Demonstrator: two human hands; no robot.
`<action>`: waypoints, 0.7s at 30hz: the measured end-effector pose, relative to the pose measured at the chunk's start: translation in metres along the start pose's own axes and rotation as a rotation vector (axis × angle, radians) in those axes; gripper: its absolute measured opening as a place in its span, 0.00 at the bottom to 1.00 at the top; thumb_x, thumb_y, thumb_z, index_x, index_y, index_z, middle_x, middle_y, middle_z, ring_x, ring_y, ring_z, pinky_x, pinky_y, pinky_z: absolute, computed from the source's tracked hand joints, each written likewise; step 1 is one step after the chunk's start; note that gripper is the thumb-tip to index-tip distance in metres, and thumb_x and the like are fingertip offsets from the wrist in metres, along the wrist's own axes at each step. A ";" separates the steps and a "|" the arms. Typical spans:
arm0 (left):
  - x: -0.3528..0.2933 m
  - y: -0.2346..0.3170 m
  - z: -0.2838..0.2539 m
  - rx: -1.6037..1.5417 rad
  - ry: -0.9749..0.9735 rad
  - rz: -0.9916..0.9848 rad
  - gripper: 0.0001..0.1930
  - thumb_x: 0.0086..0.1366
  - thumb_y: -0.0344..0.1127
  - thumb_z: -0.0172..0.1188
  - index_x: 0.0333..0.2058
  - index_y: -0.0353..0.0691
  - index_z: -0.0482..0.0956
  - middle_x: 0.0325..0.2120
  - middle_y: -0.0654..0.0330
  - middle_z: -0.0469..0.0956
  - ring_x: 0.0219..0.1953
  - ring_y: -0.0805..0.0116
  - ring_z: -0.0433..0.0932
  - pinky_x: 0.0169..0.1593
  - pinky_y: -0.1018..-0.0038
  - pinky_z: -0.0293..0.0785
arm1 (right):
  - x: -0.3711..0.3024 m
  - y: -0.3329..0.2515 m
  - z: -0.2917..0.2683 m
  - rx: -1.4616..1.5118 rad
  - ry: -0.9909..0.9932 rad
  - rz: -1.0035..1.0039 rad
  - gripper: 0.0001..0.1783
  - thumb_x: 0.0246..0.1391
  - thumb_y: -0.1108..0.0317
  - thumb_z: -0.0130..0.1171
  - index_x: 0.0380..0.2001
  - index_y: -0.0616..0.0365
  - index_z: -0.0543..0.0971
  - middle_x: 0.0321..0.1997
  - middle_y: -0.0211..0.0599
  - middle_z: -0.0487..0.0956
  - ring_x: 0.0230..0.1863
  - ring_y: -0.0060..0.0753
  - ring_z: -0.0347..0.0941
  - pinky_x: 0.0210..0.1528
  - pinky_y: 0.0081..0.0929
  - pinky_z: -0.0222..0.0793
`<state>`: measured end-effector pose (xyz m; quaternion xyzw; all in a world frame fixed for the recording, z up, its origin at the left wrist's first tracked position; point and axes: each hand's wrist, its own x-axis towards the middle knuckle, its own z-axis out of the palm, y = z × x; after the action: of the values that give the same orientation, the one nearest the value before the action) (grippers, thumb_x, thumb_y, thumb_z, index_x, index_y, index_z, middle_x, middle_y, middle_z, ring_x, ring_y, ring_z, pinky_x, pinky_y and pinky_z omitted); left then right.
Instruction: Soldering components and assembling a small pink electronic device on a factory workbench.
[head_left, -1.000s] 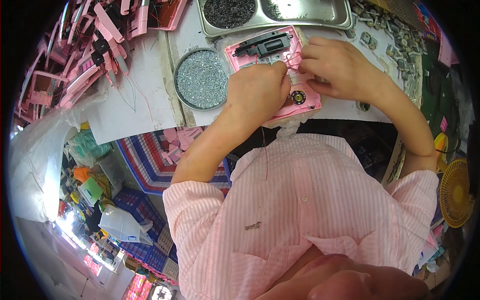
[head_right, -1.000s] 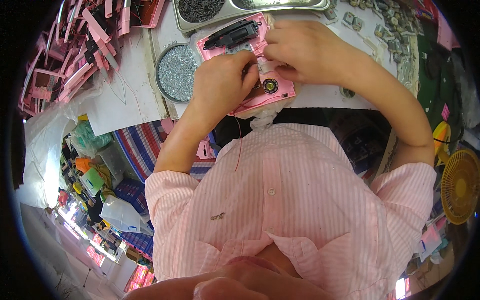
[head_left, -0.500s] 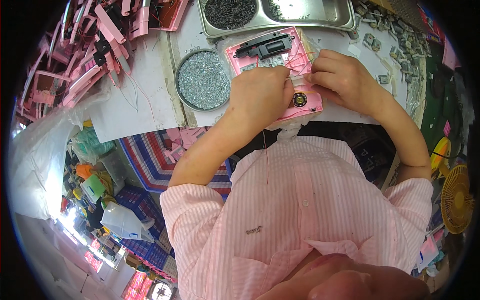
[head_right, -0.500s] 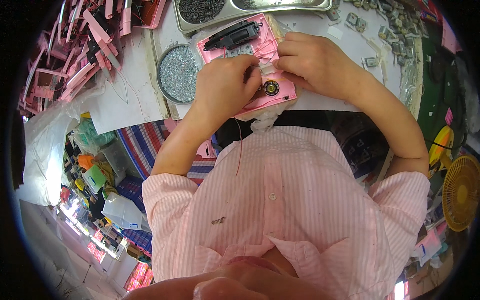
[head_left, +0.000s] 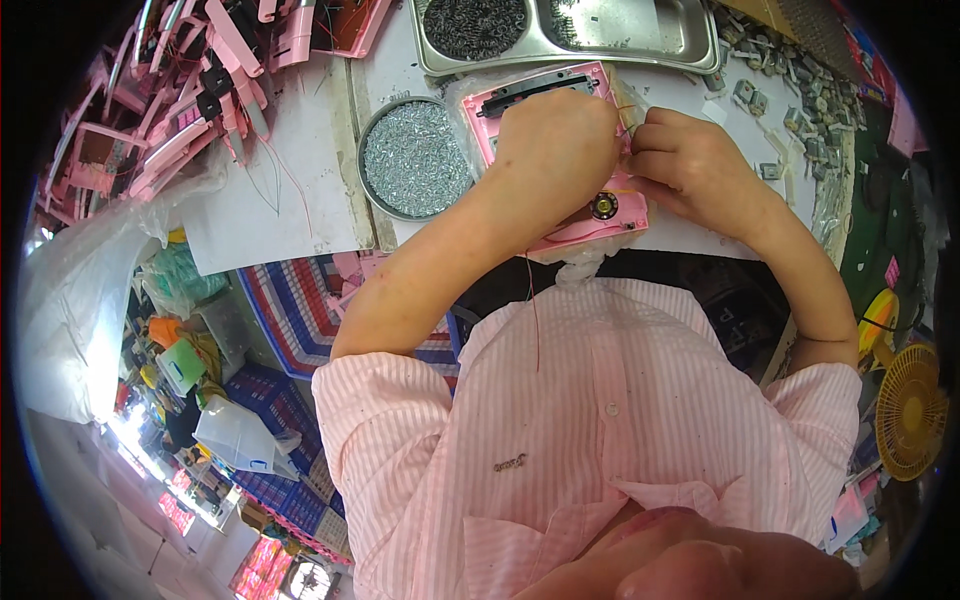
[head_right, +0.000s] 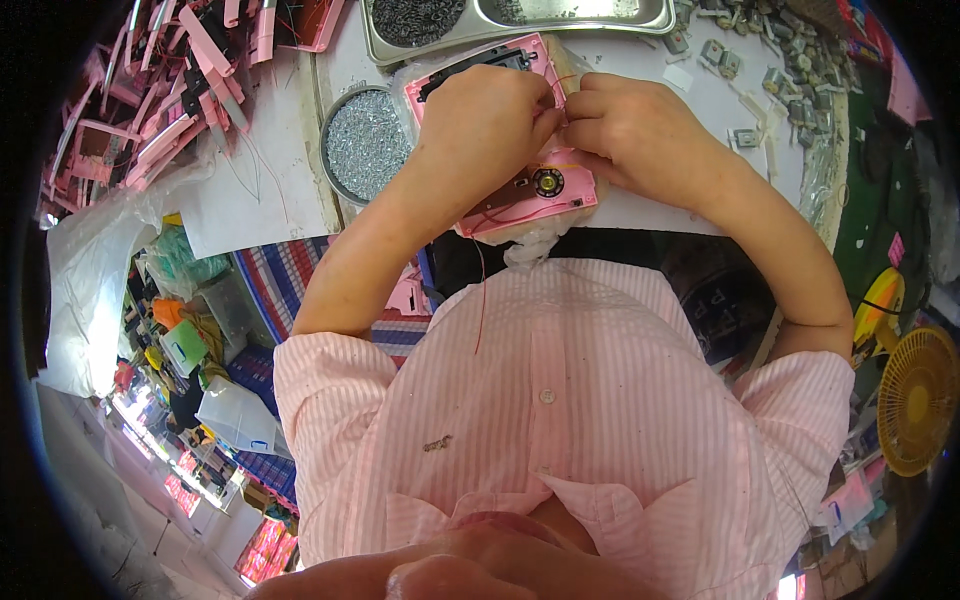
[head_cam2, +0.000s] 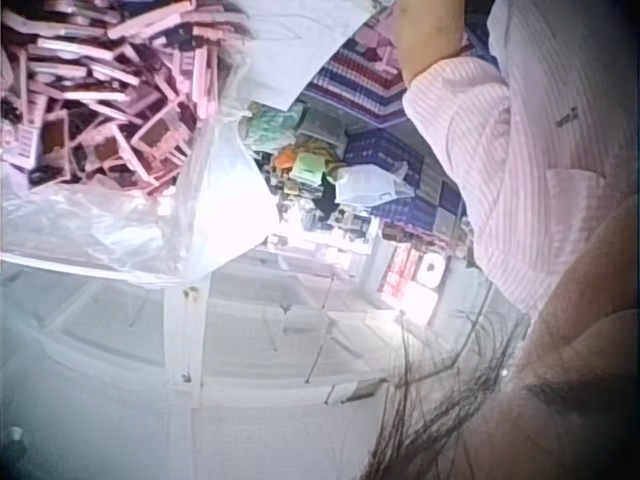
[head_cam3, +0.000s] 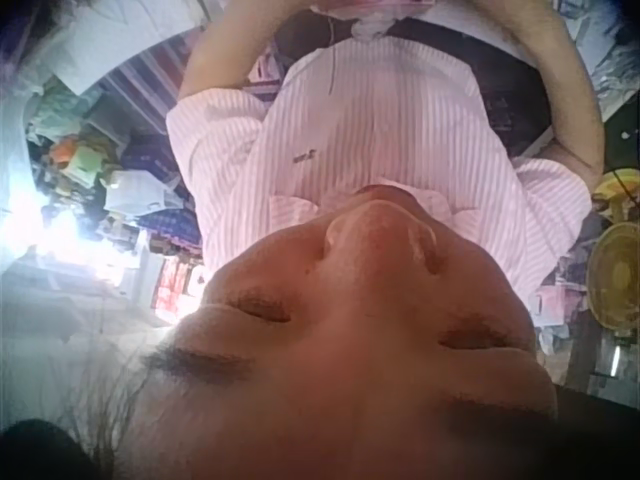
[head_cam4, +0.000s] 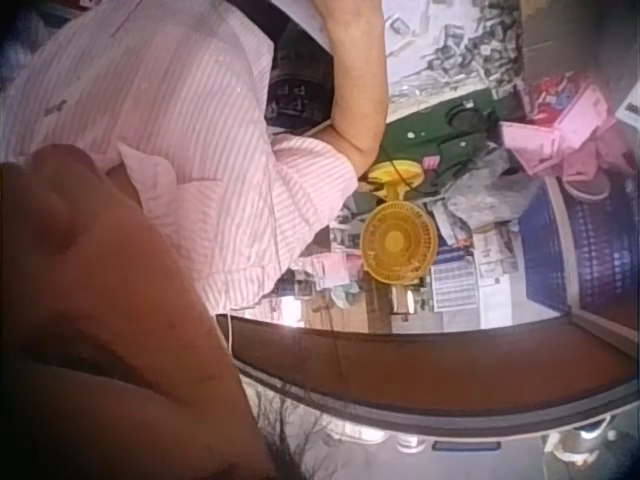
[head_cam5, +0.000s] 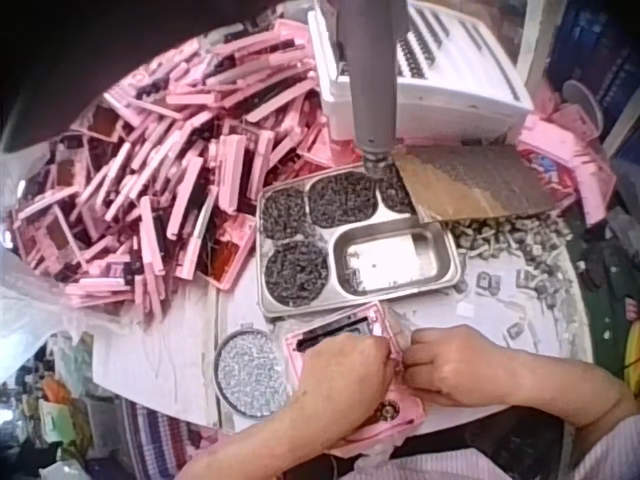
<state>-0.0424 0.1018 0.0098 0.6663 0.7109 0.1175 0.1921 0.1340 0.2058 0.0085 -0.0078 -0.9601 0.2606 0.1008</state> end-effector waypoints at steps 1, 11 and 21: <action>0.001 0.000 -0.001 -0.005 0.003 0.002 0.10 0.57 0.41 0.66 0.26 0.40 0.86 0.23 0.52 0.82 0.30 0.51 0.83 0.35 0.58 0.79 | 0.000 0.000 0.000 0.003 -0.007 0.004 0.10 0.43 0.68 0.68 0.32 0.57 0.84 0.34 0.33 0.80 0.40 0.41 0.75 0.41 0.36 0.76; 0.009 0.009 -0.007 0.056 -0.032 -0.019 0.11 0.55 0.38 0.62 0.25 0.36 0.84 0.24 0.48 0.82 0.29 0.48 0.83 0.34 0.56 0.79 | 0.002 0.002 0.000 0.025 -0.021 0.009 0.07 0.42 0.71 0.69 0.27 0.59 0.82 0.34 0.35 0.78 0.40 0.41 0.75 0.39 0.38 0.76; -0.023 -0.025 -0.007 -0.120 0.508 -0.106 0.06 0.61 0.36 0.64 0.32 0.41 0.80 0.19 0.56 0.79 0.22 0.59 0.80 0.27 0.64 0.74 | 0.004 -0.002 -0.001 -0.029 -0.037 -0.006 0.09 0.44 0.69 0.68 0.32 0.56 0.82 0.33 0.31 0.78 0.41 0.38 0.75 0.38 0.35 0.76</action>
<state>-0.0668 0.0779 0.0085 0.5645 0.7621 0.3128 0.0524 0.1306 0.2048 0.0107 -0.0016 -0.9656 0.2464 0.0837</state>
